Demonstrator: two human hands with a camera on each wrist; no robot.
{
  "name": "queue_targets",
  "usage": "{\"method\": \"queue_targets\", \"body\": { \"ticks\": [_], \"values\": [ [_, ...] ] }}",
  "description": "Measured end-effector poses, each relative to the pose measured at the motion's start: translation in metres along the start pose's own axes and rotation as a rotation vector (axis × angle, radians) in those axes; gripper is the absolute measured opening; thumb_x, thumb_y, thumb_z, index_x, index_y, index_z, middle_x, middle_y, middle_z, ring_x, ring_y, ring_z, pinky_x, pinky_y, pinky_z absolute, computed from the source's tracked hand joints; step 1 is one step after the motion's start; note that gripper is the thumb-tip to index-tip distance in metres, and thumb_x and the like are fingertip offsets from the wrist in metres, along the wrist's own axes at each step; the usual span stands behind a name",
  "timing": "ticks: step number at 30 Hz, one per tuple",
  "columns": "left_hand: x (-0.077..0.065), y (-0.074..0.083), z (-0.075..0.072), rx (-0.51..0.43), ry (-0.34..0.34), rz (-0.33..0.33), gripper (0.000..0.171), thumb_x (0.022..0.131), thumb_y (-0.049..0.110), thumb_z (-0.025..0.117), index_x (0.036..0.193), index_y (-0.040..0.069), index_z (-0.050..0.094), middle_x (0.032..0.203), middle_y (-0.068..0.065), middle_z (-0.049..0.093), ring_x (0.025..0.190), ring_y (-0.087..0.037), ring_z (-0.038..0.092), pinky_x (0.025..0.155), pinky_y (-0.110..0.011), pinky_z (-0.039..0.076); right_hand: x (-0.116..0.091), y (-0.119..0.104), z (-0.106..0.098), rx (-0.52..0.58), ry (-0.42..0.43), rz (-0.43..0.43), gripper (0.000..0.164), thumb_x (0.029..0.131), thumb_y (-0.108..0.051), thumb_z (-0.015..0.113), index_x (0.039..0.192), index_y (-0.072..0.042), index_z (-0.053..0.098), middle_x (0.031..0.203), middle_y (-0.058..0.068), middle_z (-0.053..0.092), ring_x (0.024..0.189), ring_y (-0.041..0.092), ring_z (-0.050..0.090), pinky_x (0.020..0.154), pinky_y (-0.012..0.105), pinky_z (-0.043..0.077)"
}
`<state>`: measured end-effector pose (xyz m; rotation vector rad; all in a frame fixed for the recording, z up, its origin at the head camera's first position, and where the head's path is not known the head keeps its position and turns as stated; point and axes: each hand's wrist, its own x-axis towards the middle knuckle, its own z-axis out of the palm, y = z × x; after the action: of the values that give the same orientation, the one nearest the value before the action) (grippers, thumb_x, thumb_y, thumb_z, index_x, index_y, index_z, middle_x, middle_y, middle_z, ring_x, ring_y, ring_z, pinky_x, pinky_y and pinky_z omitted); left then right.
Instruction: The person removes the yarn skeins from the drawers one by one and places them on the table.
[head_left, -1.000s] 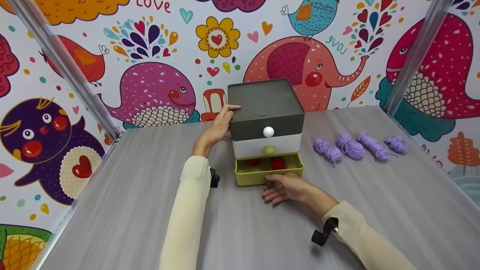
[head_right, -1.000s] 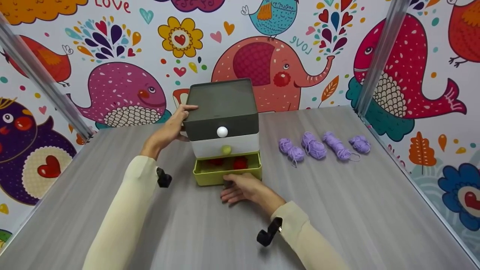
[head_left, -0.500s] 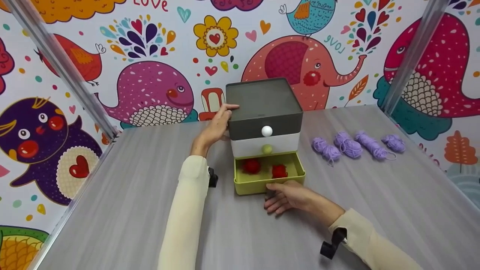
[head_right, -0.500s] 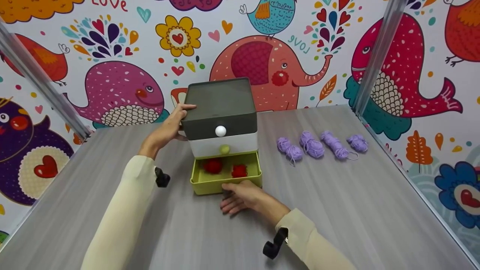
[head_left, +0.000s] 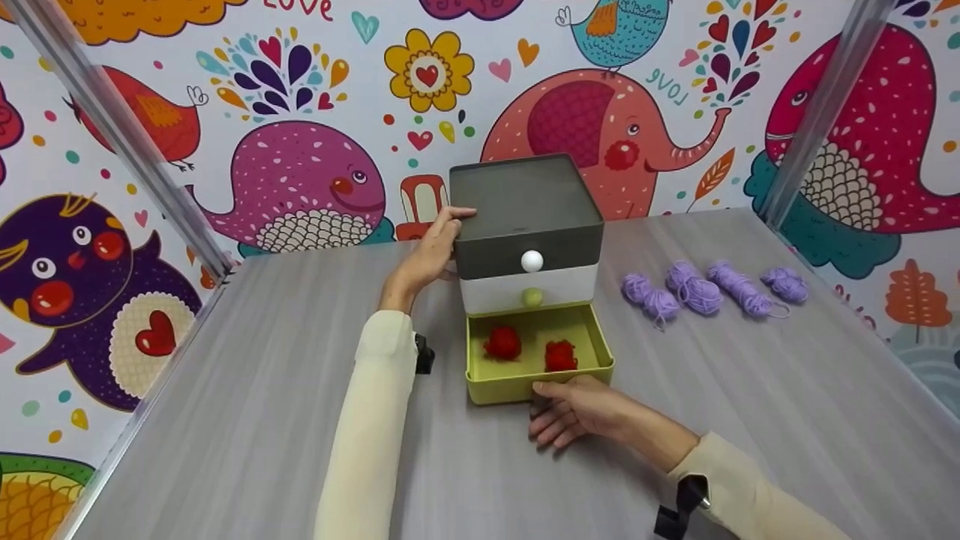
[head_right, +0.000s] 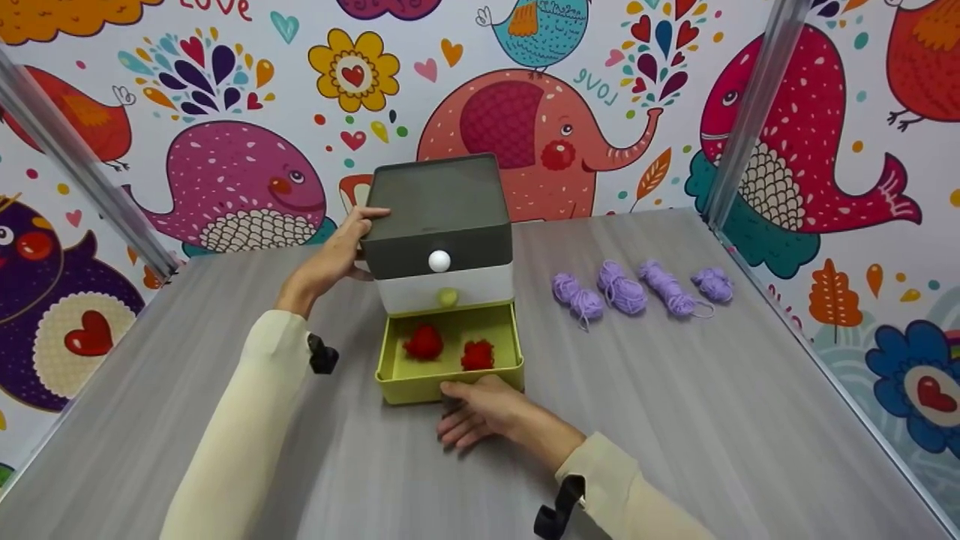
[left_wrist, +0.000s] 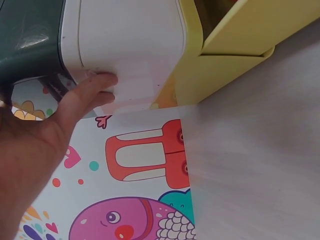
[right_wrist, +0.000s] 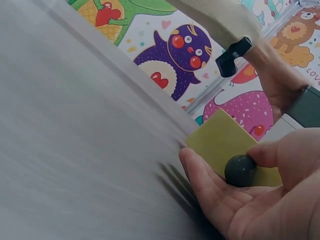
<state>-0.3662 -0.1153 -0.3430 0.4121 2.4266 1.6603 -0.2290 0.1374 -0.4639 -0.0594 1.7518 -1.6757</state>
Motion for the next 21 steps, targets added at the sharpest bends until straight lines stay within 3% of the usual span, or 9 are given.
{"method": "queue_targets", "body": {
  "ticks": [21],
  "values": [
    [-0.001,-0.001,0.000,0.035,0.020,0.023,0.039,0.109,0.039,0.028,0.145,0.034,0.039,0.146,-0.018,0.040,0.122,-0.042,0.057,0.094,-0.065,0.052,-0.023,0.015,0.011,0.001,-0.047,0.001,0.052,0.100,-0.042,0.056,0.109,0.009,0.066,0.088,0.014,0.077,0.070,0.016,0.074,0.064,0.031,0.061]
  ]
}}
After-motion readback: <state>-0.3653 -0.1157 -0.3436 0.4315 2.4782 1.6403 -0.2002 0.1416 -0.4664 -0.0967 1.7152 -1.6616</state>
